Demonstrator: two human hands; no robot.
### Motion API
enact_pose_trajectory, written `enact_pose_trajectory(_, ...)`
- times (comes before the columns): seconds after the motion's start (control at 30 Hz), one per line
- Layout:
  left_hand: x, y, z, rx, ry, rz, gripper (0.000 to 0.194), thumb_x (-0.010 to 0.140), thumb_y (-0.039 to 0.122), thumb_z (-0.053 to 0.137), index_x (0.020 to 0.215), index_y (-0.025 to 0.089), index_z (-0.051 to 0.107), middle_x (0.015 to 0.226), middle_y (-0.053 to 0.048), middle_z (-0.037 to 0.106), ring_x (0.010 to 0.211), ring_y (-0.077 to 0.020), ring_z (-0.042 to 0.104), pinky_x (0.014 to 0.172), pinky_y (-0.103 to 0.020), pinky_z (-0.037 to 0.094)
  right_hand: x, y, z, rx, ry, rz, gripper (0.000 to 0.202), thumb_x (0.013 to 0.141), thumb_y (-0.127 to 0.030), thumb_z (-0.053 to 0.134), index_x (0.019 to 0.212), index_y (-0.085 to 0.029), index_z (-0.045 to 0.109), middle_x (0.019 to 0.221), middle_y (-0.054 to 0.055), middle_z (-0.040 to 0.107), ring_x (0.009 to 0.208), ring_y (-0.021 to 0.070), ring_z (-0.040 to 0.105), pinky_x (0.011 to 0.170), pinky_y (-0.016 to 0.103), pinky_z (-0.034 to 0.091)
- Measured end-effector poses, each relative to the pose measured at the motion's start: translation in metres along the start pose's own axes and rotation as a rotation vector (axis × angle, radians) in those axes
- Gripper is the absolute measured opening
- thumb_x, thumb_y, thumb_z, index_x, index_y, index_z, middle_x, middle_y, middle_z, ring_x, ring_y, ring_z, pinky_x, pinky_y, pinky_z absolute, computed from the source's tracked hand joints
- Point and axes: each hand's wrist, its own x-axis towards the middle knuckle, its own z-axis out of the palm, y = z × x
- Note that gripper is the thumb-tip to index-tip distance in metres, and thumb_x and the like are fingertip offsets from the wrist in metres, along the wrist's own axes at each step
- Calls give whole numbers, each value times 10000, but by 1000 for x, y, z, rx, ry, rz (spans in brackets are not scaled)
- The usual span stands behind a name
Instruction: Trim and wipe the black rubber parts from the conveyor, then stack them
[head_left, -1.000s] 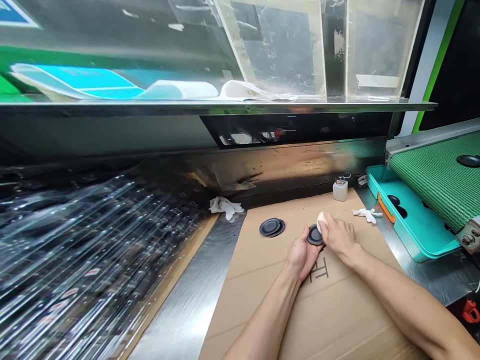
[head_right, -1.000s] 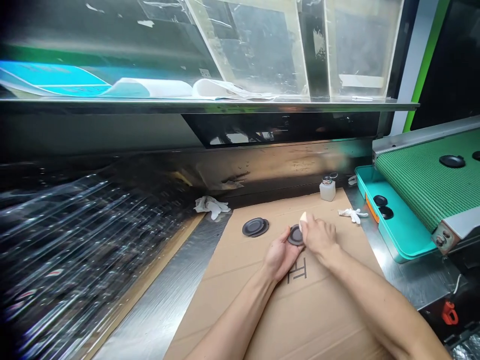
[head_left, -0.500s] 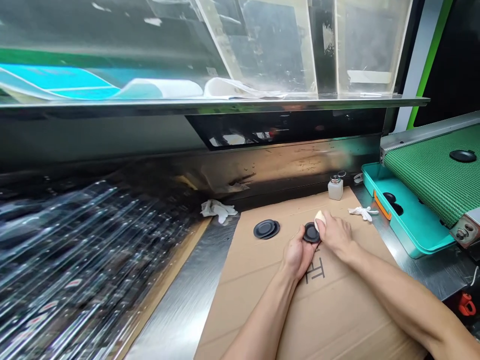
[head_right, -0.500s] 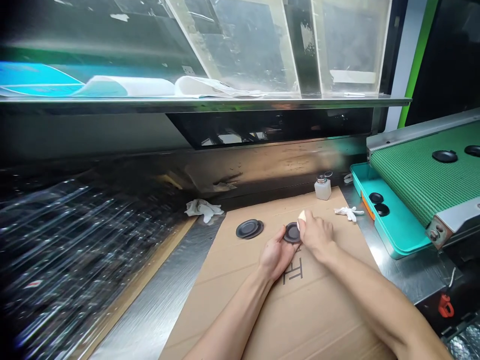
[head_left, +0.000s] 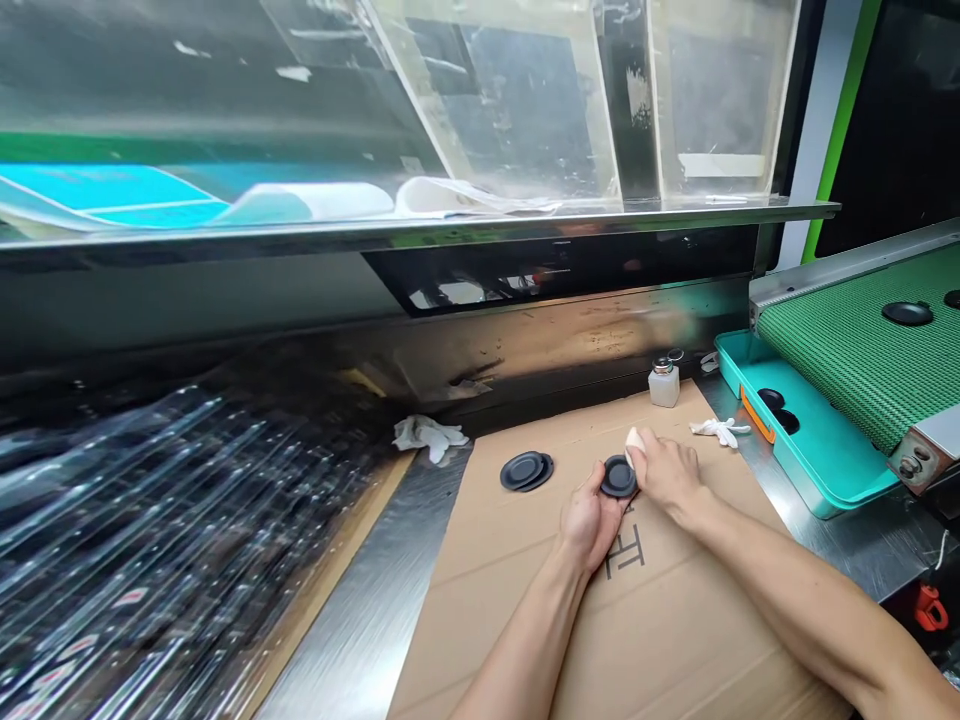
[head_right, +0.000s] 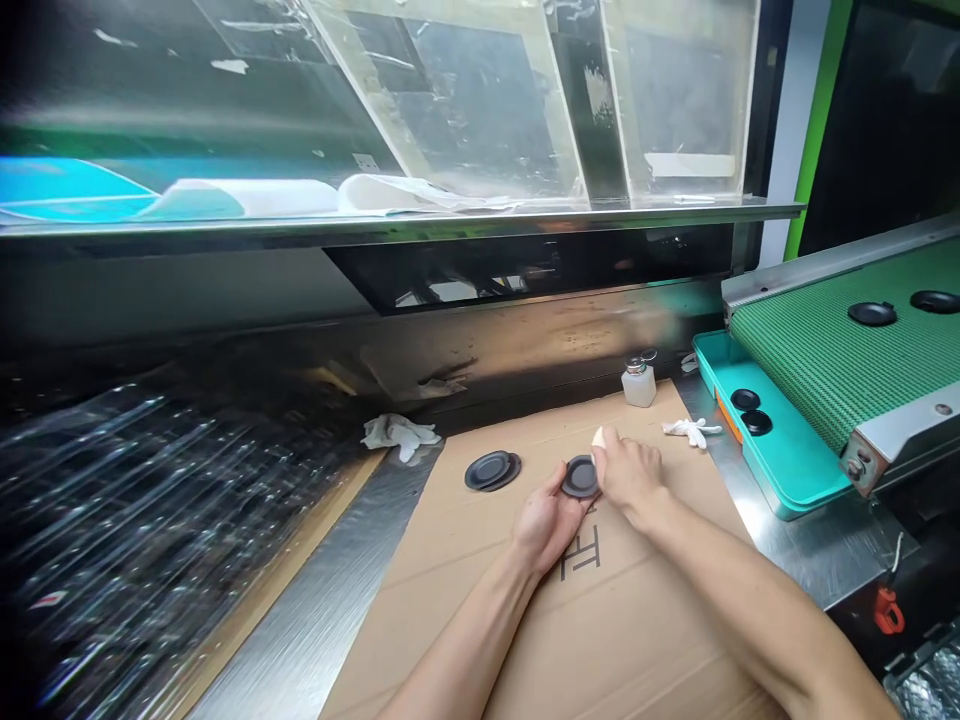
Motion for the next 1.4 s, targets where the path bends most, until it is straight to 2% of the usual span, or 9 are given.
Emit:
enact_pose_trajectory(0.1,-2,1,1,10,-9,-24,333,1016,215,392,1120,57,666,1124,-188,724,1068,-233,694,984,-395,558,2,7,2,9,12,-85,351,1030,-468,354,1284,-286,513,1054,58,729,894,228,684,735,298,443)
enact_pose_trajectory(0.27,-5,10,1,42,-14,-61,369,1030,268,358,1081,51,653,1187,-224,695,1087,-281,693,882,-413,600,13,37,-7,67,57,123,370,1022,-451,377,1317,-278,519,1079,65,730,946,240,683,747,305,441)
enact_pose_trajectory(0.4,-5,20,-2,-26,2,-50,362,1025,296,358,1058,81,647,1260,-217,663,1105,-302,685,804,-387,608,13,52,-14,117,76,143,370,1015,-435,391,1316,-273,533,1108,65,720,998,248,666,772,312,435)
enact_pose_trajectory(0.63,-5,25,-6,-106,-42,-51,393,1019,375,356,1060,109,643,1241,-198,664,1077,-315,683,764,-412,589,9,49,-11,52,51,41,293,995,-363,438,1158,-234,644,1110,94,708,997,244,659,784,313,440)
enact_pose_trajectory(0.77,-3,23,-6,-104,-23,-24,311,1007,286,388,1035,115,646,1170,-173,694,1031,-279,695,808,-414,580,7,43,-8,349,128,-69,301,985,-368,472,1200,-228,630,1134,66,713,1002,201,658,822,275,449)
enact_pose_trajectory(0.87,-2,18,-5,-80,-38,-26,300,1000,263,405,1041,113,662,1130,-164,708,1036,-261,688,904,-426,557,4,33,-5,560,46,-209,278,953,-391,530,1154,-249,659,1026,15,737,900,171,666,768,242,453)
enact_pose_trajectory(1.1,-3,3,-3,10,-120,-28,317,989,285,451,1067,103,698,1076,-141,725,1096,-262,666,1011,-410,513,6,21,9,744,42,-209,232,897,-360,580,1008,-210,718,902,3,734,785,151,645,704,229,451)
enact_pose_trajectory(1.23,-2,3,-6,24,-103,-64,311,984,289,469,1048,95,703,1096,-162,723,1099,-276,669,993,-429,532,6,28,2,599,-93,-244,185,877,-332,601,930,-228,744,858,-1,741,781,159,655,702,230,448)
enact_pose_trajectory(1.4,1,0,-7,36,-89,-18,253,977,235,486,980,98,699,1082,-160,729,1074,-252,681,967,-411,555,-2,21,-7,289,68,-123,258,946,-388,526,1101,-291,710,963,24,758,870,195,683,754,254,448)
